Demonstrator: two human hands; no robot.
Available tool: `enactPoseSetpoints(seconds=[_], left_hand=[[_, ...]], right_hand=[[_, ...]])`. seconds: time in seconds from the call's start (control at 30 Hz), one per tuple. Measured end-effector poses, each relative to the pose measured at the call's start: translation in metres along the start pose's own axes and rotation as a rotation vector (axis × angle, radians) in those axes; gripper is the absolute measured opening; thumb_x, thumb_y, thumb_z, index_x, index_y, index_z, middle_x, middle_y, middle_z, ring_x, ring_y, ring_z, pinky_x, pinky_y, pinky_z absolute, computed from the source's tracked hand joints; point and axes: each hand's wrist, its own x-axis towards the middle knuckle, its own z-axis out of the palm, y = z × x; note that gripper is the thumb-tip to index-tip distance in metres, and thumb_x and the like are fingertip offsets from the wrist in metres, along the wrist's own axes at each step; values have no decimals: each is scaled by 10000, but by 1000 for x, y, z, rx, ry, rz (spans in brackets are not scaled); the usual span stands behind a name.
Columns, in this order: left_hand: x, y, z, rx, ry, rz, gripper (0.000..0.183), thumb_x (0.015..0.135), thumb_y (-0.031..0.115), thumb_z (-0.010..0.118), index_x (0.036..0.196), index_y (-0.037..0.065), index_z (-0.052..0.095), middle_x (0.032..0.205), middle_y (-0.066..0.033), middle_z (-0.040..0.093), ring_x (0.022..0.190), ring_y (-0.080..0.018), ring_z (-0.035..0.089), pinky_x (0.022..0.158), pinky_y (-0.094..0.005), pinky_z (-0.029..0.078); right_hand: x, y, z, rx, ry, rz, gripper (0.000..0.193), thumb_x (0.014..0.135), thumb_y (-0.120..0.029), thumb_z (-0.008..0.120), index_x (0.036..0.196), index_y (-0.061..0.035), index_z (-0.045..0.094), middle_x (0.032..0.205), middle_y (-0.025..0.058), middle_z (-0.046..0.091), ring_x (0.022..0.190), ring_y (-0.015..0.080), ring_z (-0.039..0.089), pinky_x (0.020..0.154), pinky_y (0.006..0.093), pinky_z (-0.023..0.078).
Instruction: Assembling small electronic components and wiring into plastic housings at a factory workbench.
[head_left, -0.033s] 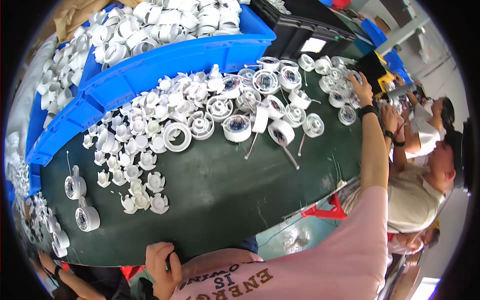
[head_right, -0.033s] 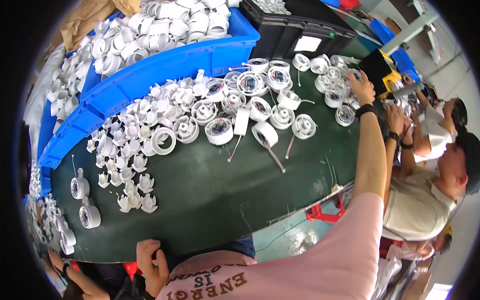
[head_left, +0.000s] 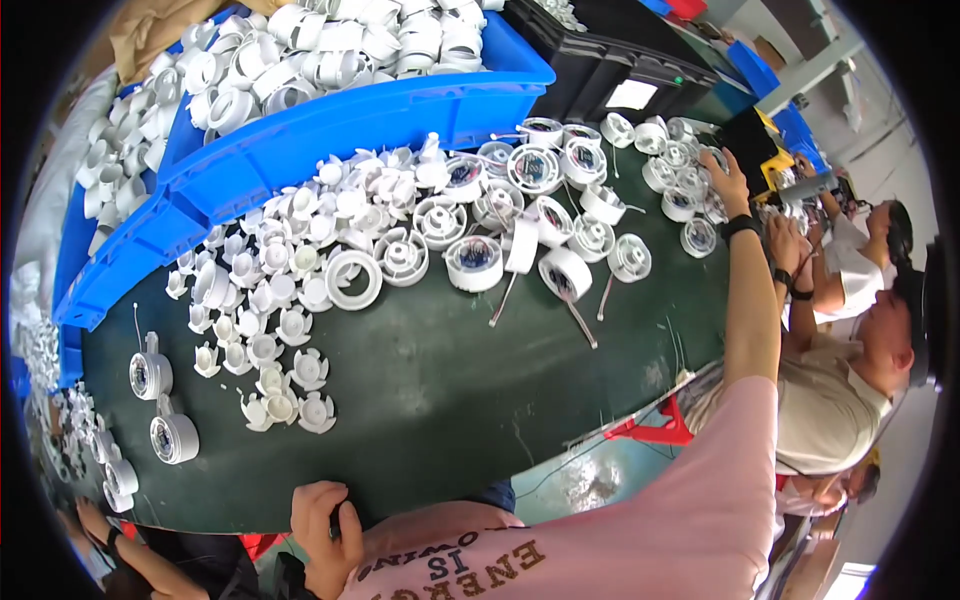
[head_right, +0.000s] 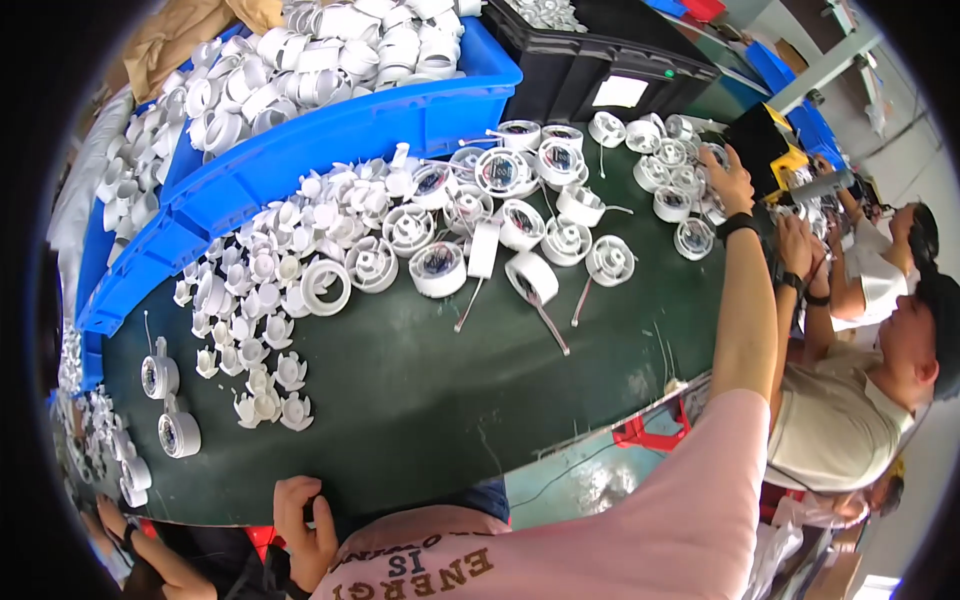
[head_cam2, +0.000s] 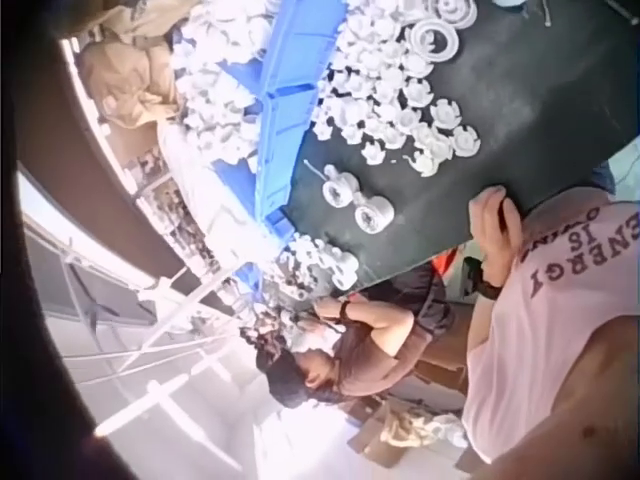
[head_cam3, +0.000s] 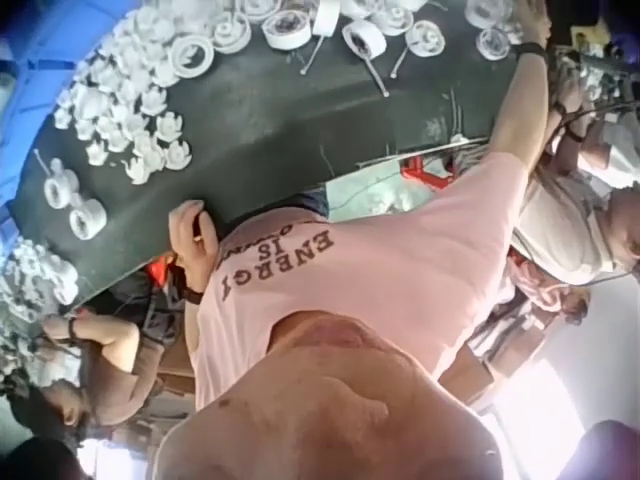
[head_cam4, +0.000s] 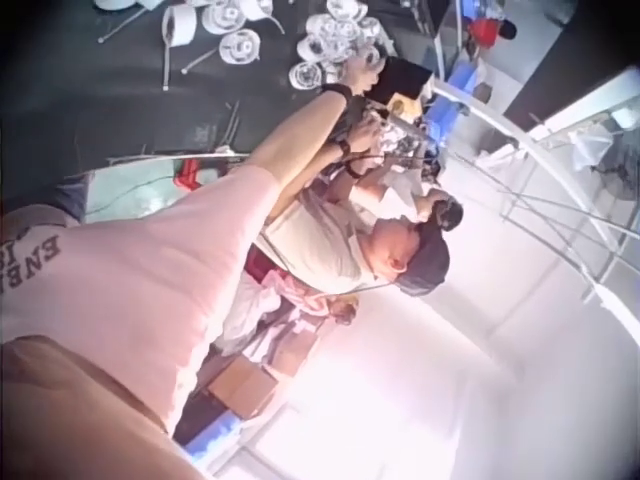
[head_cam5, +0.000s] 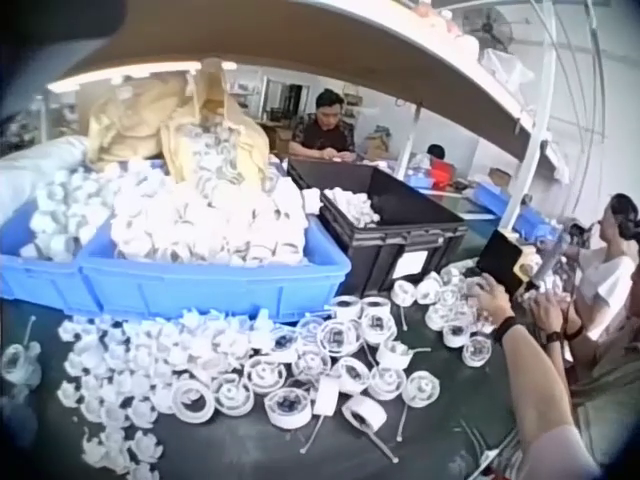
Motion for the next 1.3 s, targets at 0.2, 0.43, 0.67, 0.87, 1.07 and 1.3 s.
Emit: enactPoseSetpoints(seconds=[0.2,0.43,0.67,0.87,1.07,1.3], left_hand=[[3,0,19,67,-2,42,206,701,-38,592,894,0,530,812,-151,519,717,-309,487,647,-370,395],[10,13,22,97,-109,-13,264,791,46,640,1045,-7,587,1013,-201,589,917,-382,553,819,-446,447],[36,36,36,-239,-246,-20,287,739,-85,554,1014,-3,546,950,-109,531,720,-155,537,628,-256,439],[84,99,93,-406,-540,378,453,722,-51,649,1156,-4,531,1092,-156,560,802,-247,588,681,-301,478],[85,126,138,-66,-629,671,677,673,123,740,1271,-11,453,1297,-223,396,1208,-420,390,967,-482,342],[85,104,157,173,-570,751,673,699,166,699,1317,50,459,1354,-166,395,1246,-366,383,989,-478,310]], right_hand=[[31,-1,31,291,-127,-252,880,699,-635,671,1374,-113,458,1341,213,504,1260,315,473,1030,357,362],[-45,-31,2,279,-119,-265,838,679,-601,684,1329,-99,516,1235,203,589,1164,312,560,978,344,419],[-119,-51,-14,329,-183,-276,800,681,-574,696,1309,-103,543,1015,178,684,1014,291,636,913,337,452],[-170,-57,-19,309,-129,-459,529,786,-379,706,1184,-42,611,1085,138,661,981,230,636,863,309,473],[-218,-66,-35,347,-3,-575,693,764,-509,664,1248,-27,544,1028,228,654,985,400,620,860,422,486],[-403,0,-105,817,371,-587,106,934,-26,485,984,34,556,886,118,616,761,149,563,690,260,455]])
